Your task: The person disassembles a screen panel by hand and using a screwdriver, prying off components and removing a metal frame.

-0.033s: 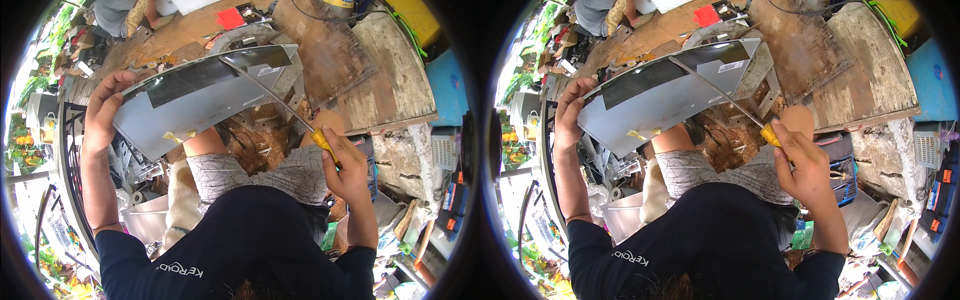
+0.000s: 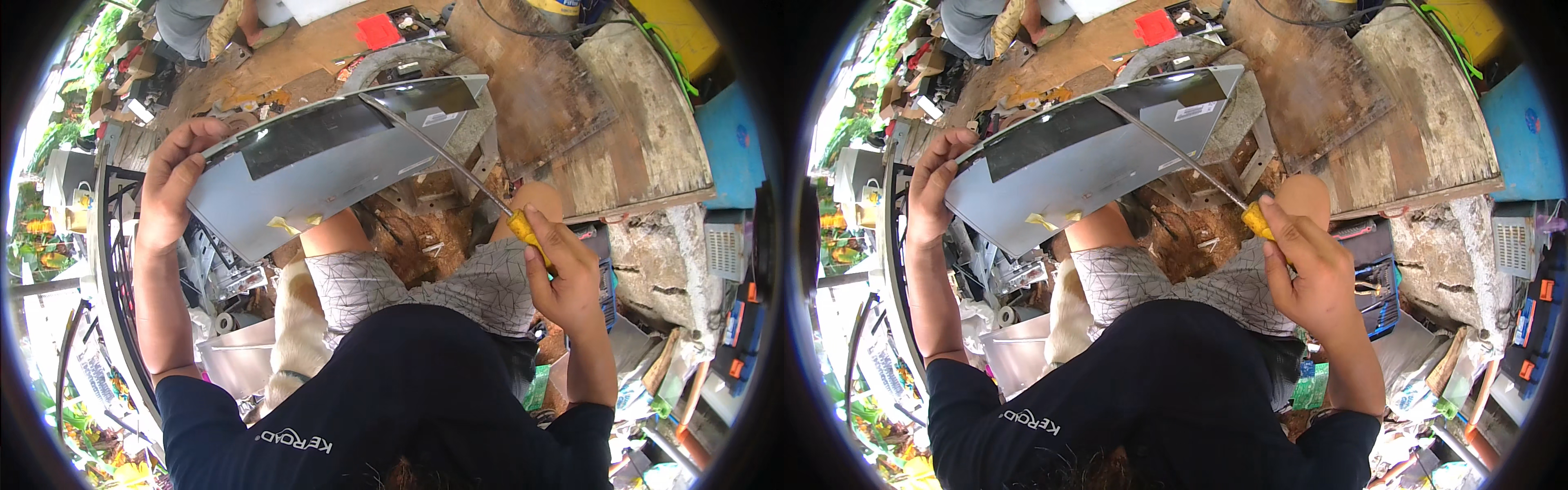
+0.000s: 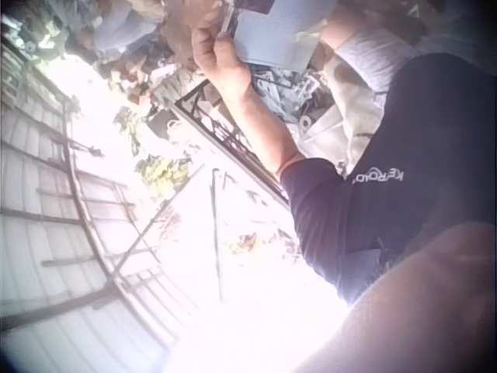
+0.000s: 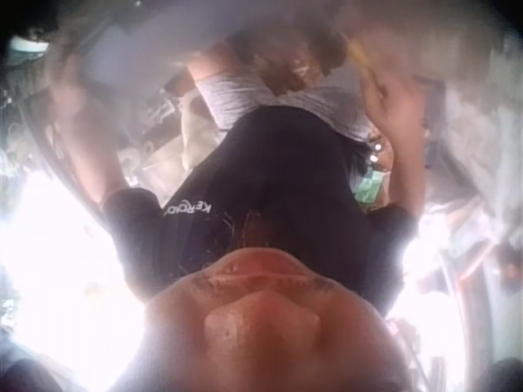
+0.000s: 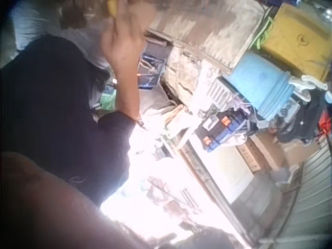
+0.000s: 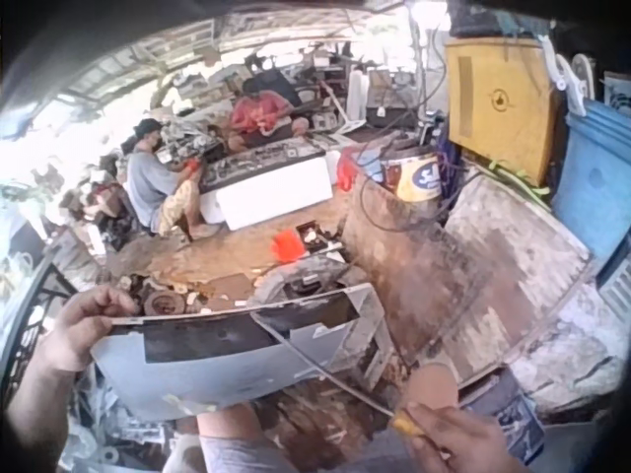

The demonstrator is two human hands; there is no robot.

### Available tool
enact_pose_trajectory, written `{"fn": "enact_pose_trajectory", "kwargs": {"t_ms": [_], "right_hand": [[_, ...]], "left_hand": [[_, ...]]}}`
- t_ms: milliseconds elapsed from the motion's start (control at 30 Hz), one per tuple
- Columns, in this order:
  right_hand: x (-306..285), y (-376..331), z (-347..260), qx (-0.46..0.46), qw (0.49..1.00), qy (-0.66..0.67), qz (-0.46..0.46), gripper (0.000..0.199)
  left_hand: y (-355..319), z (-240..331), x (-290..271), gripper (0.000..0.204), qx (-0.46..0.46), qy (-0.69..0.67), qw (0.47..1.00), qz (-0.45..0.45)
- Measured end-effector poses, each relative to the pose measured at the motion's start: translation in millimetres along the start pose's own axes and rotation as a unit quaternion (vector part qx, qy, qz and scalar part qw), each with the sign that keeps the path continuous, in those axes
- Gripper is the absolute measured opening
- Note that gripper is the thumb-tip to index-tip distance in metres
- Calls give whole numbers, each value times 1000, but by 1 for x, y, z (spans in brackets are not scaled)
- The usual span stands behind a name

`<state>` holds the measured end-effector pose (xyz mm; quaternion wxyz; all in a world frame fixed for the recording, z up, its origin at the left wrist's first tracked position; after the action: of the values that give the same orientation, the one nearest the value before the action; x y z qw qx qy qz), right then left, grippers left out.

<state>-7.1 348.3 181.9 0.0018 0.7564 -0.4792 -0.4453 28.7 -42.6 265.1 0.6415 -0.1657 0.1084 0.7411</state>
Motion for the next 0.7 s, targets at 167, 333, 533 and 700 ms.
{"fn": "enact_pose_trajectory", "kwargs": {"t_ms": [167,333,533,700], "right_hand": [[0,7,-6,-8,1000,-16,-26,49],[-2,4,-11,-28,999,-24,-20,48],[1,-10,1,-1,1000,11,10,43],[5,-23,12,20,998,39,42,40]], "left_hand": [[-10,-14,-9,39,6,5,1000,2],[-9,3,2,38,-51,47,996,-59],[-5,35,32,54,46,314,940,-123],[-4,58,70,38,141,611,778,36]]}}
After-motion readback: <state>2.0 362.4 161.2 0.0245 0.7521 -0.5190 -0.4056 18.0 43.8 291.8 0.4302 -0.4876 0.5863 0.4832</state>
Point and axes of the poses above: each hand's wrist, its own y-axis towards the middle knuckle, its own x-axis out of the palm, z = x × y, the point moved 9 cm from there along y, towards the middle knuckle, and after that the axes turned 4 degrees about -x, right-handed, at the moved point
